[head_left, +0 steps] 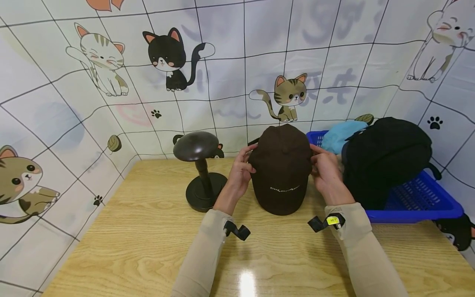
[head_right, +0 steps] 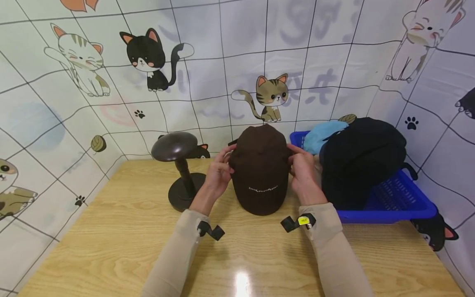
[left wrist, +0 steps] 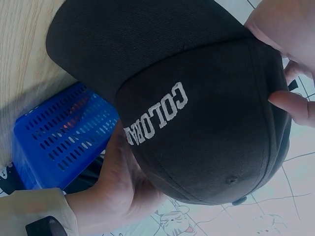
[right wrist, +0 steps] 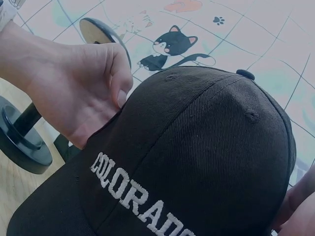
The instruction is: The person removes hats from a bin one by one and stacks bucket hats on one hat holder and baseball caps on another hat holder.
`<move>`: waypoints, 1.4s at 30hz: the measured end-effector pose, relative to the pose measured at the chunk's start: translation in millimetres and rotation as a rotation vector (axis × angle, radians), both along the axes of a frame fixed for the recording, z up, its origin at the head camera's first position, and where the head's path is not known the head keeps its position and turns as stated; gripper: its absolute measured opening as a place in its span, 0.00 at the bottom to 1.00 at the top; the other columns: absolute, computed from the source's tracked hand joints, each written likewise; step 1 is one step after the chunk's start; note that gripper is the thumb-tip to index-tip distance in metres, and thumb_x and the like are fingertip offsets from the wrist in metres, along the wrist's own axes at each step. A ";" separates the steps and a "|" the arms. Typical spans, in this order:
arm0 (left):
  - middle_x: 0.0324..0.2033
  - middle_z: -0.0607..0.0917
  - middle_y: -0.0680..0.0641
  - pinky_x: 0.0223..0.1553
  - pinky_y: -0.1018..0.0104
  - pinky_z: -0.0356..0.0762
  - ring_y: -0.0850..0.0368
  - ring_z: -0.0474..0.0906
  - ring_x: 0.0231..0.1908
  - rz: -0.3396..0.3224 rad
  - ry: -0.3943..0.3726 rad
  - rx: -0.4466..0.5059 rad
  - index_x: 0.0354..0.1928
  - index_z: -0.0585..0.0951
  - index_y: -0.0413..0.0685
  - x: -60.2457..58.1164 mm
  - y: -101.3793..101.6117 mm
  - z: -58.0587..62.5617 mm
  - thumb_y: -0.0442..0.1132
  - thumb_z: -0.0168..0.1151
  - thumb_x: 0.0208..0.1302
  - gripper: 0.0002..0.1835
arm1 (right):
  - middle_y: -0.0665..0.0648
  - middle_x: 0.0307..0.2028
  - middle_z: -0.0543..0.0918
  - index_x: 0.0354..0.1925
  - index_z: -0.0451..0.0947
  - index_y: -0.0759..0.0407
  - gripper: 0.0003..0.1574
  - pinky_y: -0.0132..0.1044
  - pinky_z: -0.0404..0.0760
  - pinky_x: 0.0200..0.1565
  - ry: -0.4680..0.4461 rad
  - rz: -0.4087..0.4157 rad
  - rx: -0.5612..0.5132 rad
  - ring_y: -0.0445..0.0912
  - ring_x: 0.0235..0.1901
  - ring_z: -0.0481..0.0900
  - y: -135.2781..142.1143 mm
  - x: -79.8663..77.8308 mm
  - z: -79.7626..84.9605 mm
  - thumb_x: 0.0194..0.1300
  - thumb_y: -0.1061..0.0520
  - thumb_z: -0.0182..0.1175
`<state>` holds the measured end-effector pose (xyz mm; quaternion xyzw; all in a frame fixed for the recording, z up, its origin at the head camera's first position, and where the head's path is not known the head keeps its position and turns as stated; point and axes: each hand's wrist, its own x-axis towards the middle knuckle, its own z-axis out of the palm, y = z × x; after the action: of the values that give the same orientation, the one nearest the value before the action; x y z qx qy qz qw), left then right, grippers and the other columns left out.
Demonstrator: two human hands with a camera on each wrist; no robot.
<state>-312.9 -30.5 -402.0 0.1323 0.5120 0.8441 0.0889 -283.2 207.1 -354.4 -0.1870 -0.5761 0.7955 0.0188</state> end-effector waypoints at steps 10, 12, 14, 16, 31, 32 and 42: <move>0.76 0.65 0.45 0.52 0.61 0.72 0.45 0.68 0.70 0.004 0.004 -0.017 0.75 0.68 0.47 0.6 -0.1 2.6 0.19 0.46 0.46 0.47 | 0.42 0.52 0.72 0.60 0.74 0.47 0.24 0.33 0.68 0.43 0.037 0.027 -0.115 0.41 0.47 0.71 2.4 5.3 0.8 0.73 0.67 0.45; 0.76 0.65 0.46 0.52 0.61 0.72 0.44 0.67 0.71 0.008 -0.002 -0.015 0.75 0.68 0.47 0.4 0.3 2.6 0.18 0.46 0.46 0.47 | 0.42 0.56 0.72 0.63 0.73 0.49 0.25 0.33 0.69 0.45 0.040 0.015 -0.131 0.41 0.49 0.71 1.9 5.8 0.7 0.74 0.65 0.45; 0.77 0.64 0.46 0.51 0.61 0.72 0.43 0.67 0.71 0.013 -0.005 -0.014 0.75 0.68 0.46 0.4 0.6 2.9 0.18 0.45 0.47 0.47 | 0.44 0.61 0.72 0.64 0.74 0.49 0.25 0.33 0.71 0.48 0.043 0.002 -0.154 0.41 0.52 0.71 1.5 5.9 0.6 0.75 0.64 0.46; 0.77 0.65 0.46 0.50 0.62 0.72 0.43 0.67 0.71 0.017 -0.009 -0.012 0.75 0.68 0.46 0.2 1.1 3.3 0.17 0.44 0.46 0.47 | 0.45 0.66 0.70 0.64 0.75 0.49 0.24 0.34 0.72 0.50 0.042 -0.008 -0.173 0.41 0.54 0.72 1.0 5.8 0.6 0.76 0.63 0.47; 0.64 0.75 0.45 0.51 0.57 0.70 0.48 0.75 0.58 0.189 -0.125 -0.065 0.70 0.73 0.48 -2.2 1.8 3.3 0.25 0.49 0.56 0.36 | 0.41 0.48 0.68 0.68 0.68 0.44 0.25 0.32 0.62 0.51 0.017 0.046 -0.157 0.37 0.50 0.64 2.5 9.7 8.7 0.77 0.58 0.44; 0.63 0.75 0.45 0.52 0.56 0.71 0.48 0.76 0.58 0.214 -0.136 -0.069 0.69 0.73 0.48 -1.8 1.5 3.5 0.26 0.49 0.57 0.34 | 0.41 0.47 0.68 0.67 0.67 0.44 0.24 0.32 0.61 0.51 0.022 0.042 -0.148 0.37 0.50 0.63 2.7 10.9 10.0 0.77 0.58 0.44; 0.58 0.77 0.44 0.59 0.51 0.72 0.49 0.74 0.56 0.465 -0.087 -0.218 0.62 0.75 0.47 10.6 5.5 22.1 0.32 0.55 0.62 0.24 | 0.41 0.54 0.70 0.74 0.65 0.52 0.29 0.50 0.46 0.80 0.153 -0.026 -0.027 0.43 0.67 0.62 1.8 23.5 25.6 0.78 0.59 0.45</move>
<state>-302.3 -25.0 -379.9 -0.0355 0.6122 0.7866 -0.0718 -259.7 208.9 -328.8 -0.1334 -0.5596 0.8149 0.0705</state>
